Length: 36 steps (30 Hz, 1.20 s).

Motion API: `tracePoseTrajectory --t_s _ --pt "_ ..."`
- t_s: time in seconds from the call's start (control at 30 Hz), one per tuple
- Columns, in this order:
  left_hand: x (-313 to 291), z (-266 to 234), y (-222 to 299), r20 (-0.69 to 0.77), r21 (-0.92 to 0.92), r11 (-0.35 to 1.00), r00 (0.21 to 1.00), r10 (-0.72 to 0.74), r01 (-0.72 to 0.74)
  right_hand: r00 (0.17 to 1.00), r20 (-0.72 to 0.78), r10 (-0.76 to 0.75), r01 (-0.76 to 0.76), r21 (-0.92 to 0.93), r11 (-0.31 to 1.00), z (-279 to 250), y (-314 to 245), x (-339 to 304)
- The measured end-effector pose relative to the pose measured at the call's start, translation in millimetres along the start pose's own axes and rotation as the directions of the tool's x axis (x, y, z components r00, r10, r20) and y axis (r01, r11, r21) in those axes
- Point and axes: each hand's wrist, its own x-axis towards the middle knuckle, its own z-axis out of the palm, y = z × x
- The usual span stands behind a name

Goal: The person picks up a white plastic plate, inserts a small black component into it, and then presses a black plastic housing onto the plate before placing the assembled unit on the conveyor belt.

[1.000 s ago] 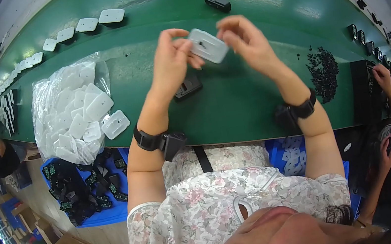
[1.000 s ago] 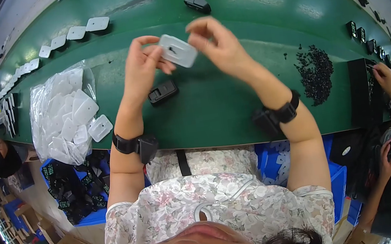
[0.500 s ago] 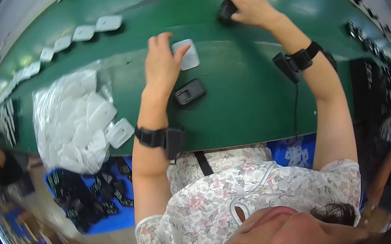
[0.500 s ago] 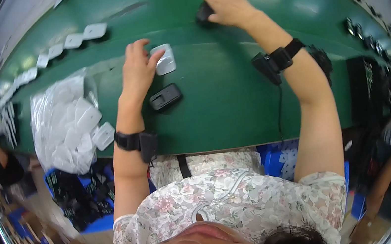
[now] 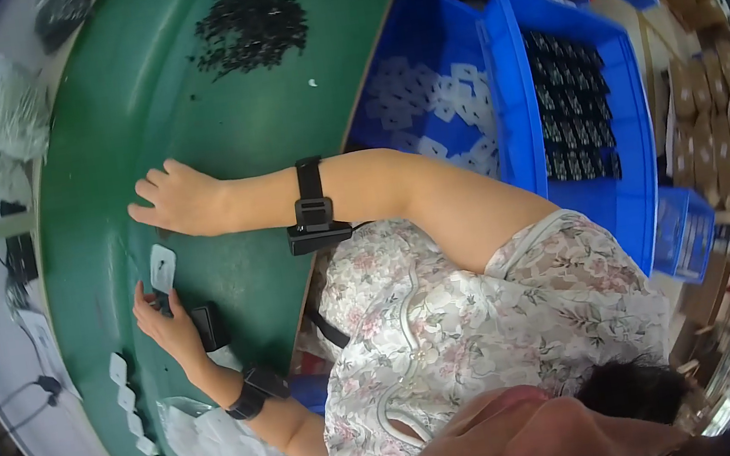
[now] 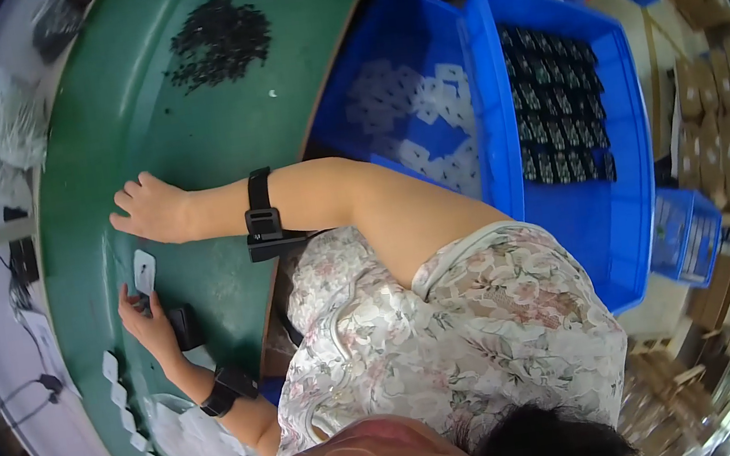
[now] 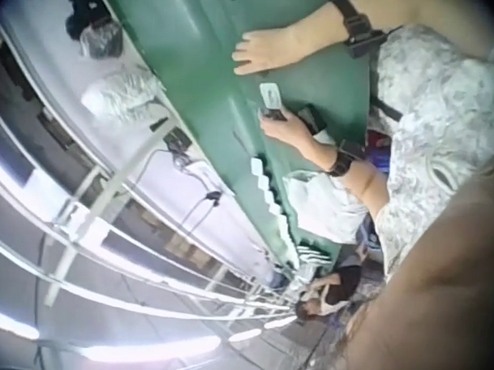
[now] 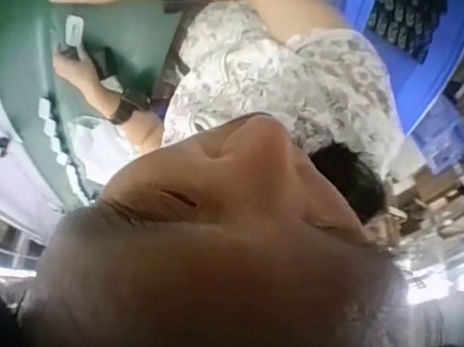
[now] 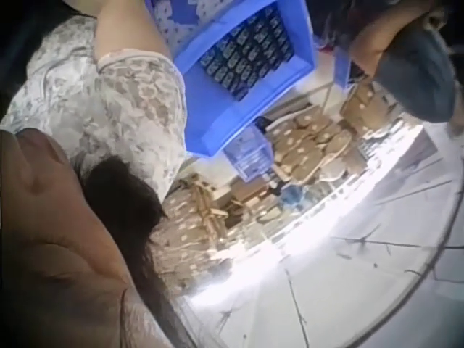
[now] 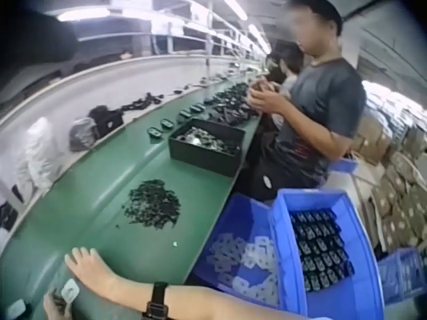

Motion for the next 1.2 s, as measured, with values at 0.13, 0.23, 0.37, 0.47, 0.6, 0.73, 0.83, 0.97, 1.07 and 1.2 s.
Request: tracePoseTrajectory --t_s 0.13,0.23,0.37,0.47,0.6,0.73,0.83,0.97,1.07,1.2 --pt "2 0 -15 0.031 -0.007 0.995 0.995 0.095 -0.095 0.971 0.236 -0.022 -0.007 0.121 0.993 -13 3 -16" --pt "5 -3 -8 0.02 -0.011 0.992 0.992 0.123 -0.122 0.981 0.194 -0.013 -0.027 0.206 0.978 -10 -1 -20" --pt "11 -1 -3 0.025 -0.049 0.982 0.982 0.186 -0.184 0.996 -0.014 -0.089 0.088 0.316 0.945 15 9 -32" --pt "13 4 -16 -0.008 0.02 0.947 0.947 0.321 -0.321 0.994 0.066 -0.084 0.032 0.563 0.826 20 18 -27" --pt "10 13 -30 -0.09 0.045 0.932 0.927 0.364 -0.361 0.99 0.086 -0.112 0.052 0.52 0.853 16 23 -15" --pt "12 17 -29 -0.089 0.038 0.934 0.93 0.357 -0.355 0.991 0.042 -0.131 0.099 0.439 0.893 16 24 -10" --pt "13 19 -26 -0.11 0.067 0.918 0.911 0.397 -0.391 0.992 0.004 -0.125 0.112 0.421 0.9 19 26 -6" --pt "13 19 -24 -0.149 0.067 0.9 0.888 0.435 -0.43 0.994 -0.055 -0.098 0.112 0.474 0.873 24 29 -5" --pt "14 19 -27 -0.19 0.115 0.891 0.871 0.453 -0.439 0.995 -0.058 -0.084 0.102 0.468 0.878 28 29 -2" --pt "16 21 -29 -0.186 0.115 0.881 0.862 0.472 -0.458 0.996 -0.062 -0.063 0.085 0.48 0.873 33 30 -2"
